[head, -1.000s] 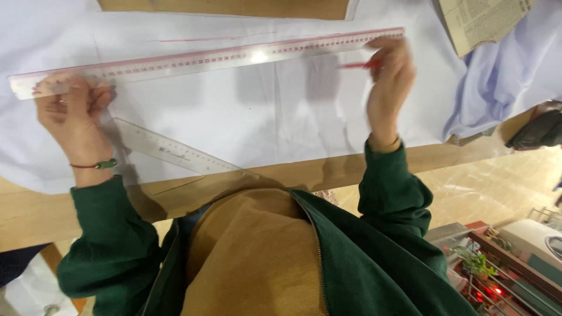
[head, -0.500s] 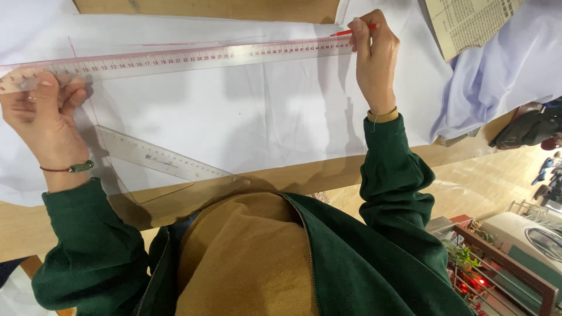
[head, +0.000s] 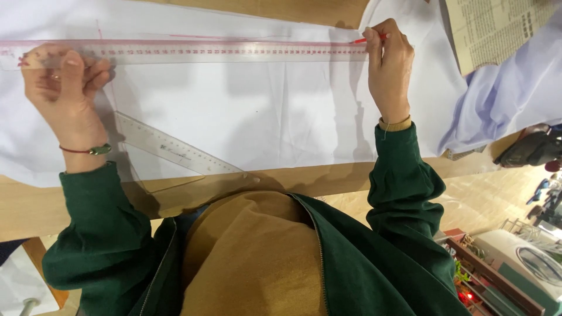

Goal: The person uses a red pen and a clear ruler to draw straight lines on a large white sheet of paper placed on a wooden table. They also use a triangular set square to draw angled lines and adjust the paper's position during the process.

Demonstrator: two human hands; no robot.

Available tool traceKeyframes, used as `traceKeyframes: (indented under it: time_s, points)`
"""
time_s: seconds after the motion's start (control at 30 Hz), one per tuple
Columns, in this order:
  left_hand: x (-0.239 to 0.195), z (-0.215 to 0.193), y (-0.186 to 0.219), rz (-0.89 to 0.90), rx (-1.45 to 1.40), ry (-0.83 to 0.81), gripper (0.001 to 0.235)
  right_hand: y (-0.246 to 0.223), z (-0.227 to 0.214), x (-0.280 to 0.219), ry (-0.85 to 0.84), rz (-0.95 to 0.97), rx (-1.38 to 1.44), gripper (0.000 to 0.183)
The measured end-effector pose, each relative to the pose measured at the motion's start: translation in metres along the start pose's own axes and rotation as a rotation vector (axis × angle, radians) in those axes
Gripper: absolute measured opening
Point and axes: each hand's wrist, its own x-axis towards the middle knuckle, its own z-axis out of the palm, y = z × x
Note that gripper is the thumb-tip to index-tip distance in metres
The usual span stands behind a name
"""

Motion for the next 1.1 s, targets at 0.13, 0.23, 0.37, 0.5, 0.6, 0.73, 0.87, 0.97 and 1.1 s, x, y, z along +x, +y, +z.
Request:
traceKeyframes:
  time_s: [0.13,0.23,0.37,0.5,0.6,0.73,0.87,0.97,1.1]
  points:
    - [0.004,0.001,-0.006,-0.003,0.001,0.027,0.036,-0.008,0.007,0.003,-0.034,-0.003,-0.072,0.035]
    - [0.006,0.000,-0.008,0.004,-0.003,0.035,0.034,-0.020,0.015,0.008,-0.047,-0.028,-0.045,0.030]
    - [0.008,0.003,-0.002,0.036,-0.009,-0.003,0.035,-0.048,0.031,0.023,-0.056,-0.079,0.033,0.017]
    - [0.012,0.007,-0.003,0.016,-0.049,0.033,0.038,-0.074,0.061,0.040,-0.058,-0.182,0.005,0.021]
    - [0.014,0.007,-0.006,0.003,-0.063,0.056,0.026,-0.108,0.081,0.053,-0.055,-0.228,0.083,0.017]
    - [0.017,0.009,-0.006,0.024,-0.051,0.066,0.020,-0.151,0.107,0.070,-0.056,-0.268,0.209,0.021]
    - [0.022,0.009,-0.015,0.007,-0.100,0.106,0.020,-0.178,0.126,0.078,-0.050,-0.260,0.278,0.029]
    - [0.023,0.012,-0.014,-0.029,-0.070,0.135,0.015,-0.183,0.123,0.080,-0.066,-0.308,0.272,0.026]
    - [0.023,0.016,-0.008,-0.052,-0.027,0.165,0.014,-0.187,0.125,0.083,-0.093,-0.336,0.274,0.024]
